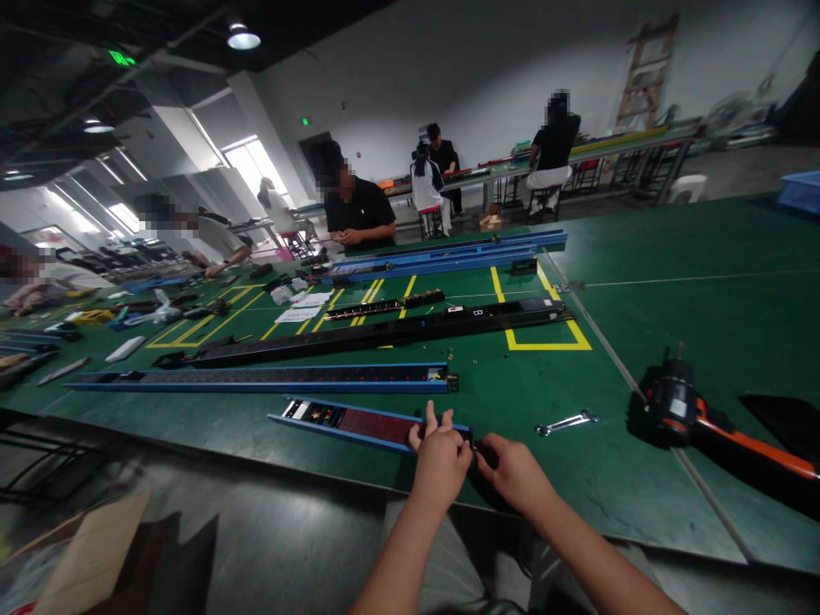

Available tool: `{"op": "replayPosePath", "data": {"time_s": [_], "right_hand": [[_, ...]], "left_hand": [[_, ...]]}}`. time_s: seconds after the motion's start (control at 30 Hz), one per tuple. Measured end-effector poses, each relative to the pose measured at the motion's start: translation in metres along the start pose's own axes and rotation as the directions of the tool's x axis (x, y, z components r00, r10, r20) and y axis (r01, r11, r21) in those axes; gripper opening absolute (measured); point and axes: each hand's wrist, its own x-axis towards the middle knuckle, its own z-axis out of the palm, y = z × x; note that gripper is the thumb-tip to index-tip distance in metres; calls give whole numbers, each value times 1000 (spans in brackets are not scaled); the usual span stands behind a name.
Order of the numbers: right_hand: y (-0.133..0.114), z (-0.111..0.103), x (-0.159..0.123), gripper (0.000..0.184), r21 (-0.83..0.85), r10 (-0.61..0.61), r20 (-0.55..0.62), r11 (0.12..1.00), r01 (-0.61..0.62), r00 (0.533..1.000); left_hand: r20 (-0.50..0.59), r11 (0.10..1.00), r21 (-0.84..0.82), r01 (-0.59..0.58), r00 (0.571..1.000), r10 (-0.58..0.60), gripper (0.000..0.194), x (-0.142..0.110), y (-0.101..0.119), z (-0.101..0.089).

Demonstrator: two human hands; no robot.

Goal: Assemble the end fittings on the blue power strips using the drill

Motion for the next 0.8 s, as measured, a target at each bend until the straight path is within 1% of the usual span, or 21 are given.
{"op": "replayPosePath", "data": {"time_s": [0.13, 0.2, 0.3, 0.47, 0.6, 0.7, 0.73, 0.8], "right_hand": [[4, 4, 0, 19, 84, -60, -49, 994, 64, 997], [7, 4, 1, 19, 108, -90, -35, 990, 94, 995], [9, 3, 3, 20, 117, -103, 11, 988, 101, 995], [6, 0, 7, 17, 144, -121, 28, 983, 116, 992], [5, -5, 10, 14, 144, -146, 112, 981, 129, 983], [6, -7, 11, 7, 131, -152, 159, 983, 131, 975], [6, -8, 11, 8, 136, -160, 171, 981, 137, 972], [7, -8, 12, 16, 150, -170, 190, 978, 143, 967]], "left_hand": [[17, 1000, 8, 0, 1000, 0, 19, 0, 0, -1], [32, 1000, 11, 4, 999, -4, 20, 1, 1, -3], [76, 1000, 14, 17, 997, -18, 20, 3, 3, -6], [140, 1000, -20, 7, 990, -4, 19, 4, 3, -10], [132, 996, -86, 2, 991, 10, 19, -2, -1, -14], [111, 996, -82, -20, 993, 29, 12, -12, 3, -17], [82, 998, -59, -28, 996, 33, 15, -15, 5, -16], [15, 999, -3, -33, 999, 33, 26, -20, 11, -14]]}}
